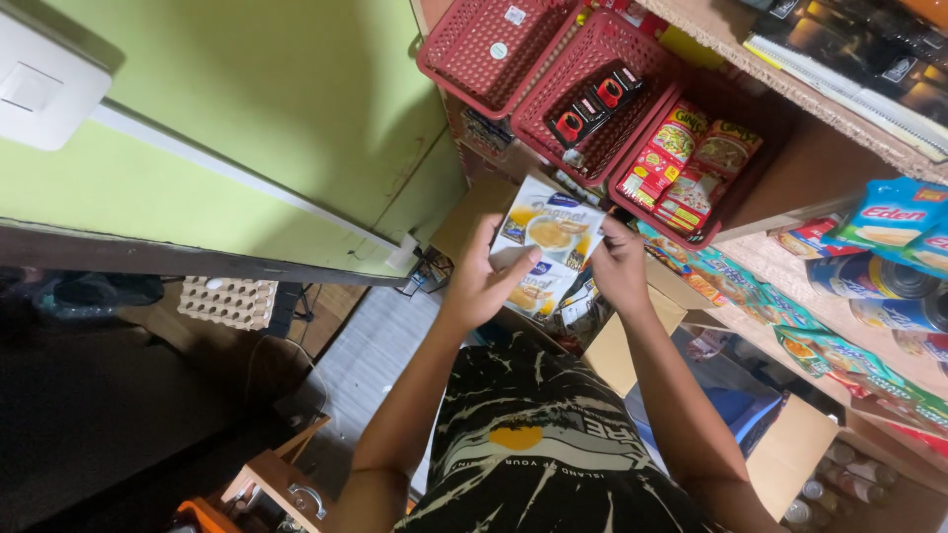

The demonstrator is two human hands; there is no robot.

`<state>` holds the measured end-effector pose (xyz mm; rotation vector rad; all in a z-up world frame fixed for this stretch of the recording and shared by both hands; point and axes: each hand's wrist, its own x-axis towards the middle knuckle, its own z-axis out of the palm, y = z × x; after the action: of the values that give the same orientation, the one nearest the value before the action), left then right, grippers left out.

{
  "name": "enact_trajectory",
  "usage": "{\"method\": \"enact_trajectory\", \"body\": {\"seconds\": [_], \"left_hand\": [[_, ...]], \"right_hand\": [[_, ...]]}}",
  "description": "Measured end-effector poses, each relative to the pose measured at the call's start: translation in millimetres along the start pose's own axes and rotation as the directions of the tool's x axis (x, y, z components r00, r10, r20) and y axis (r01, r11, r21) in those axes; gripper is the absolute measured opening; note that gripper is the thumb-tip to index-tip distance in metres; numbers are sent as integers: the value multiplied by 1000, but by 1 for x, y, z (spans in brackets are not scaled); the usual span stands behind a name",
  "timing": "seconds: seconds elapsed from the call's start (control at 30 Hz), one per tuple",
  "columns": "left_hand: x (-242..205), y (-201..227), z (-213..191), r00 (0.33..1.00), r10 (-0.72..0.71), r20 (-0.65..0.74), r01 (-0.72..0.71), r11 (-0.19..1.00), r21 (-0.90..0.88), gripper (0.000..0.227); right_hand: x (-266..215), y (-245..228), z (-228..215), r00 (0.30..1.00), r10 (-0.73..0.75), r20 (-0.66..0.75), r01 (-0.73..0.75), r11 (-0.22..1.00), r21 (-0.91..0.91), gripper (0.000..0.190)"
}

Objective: Restock and organize various food and beverage packets on a store shelf from a cardboard box.

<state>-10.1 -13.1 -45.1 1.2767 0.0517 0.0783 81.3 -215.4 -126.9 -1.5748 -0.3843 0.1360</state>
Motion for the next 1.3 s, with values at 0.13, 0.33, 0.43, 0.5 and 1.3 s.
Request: {"method": "enact_trajectory", "body": {"seconds": [0.13, 0.33, 0.43, 0.5, 1.3], "left_hand": [[-1, 1, 4, 990, 143, -20, -134, 964, 231, 45], [-6, 9, 8, 996, 80, -32, -61, 919, 390, 51], [-8, 17, 7, 995, 89, -32, -73, 933, 351, 39], [-9, 24, 5, 985, 171, -34, -142, 902, 408, 33], [-14, -20, -9, 989, 137, 57, -145, 973, 177, 33]], "right_hand": [[-2, -5, -4, 999, 41, 0, -41, 999, 4, 19], [-4, -54, 3, 986, -133, 100, 136, 990, -26, 24], [-6, -51, 4, 986, -127, 112, 129, 992, -7, 29], [-6, -56, 7, 979, -161, 129, 158, 987, 33, 33], [-18, 11, 1, 931, -8, 365, -40, 992, 124, 37]]}}
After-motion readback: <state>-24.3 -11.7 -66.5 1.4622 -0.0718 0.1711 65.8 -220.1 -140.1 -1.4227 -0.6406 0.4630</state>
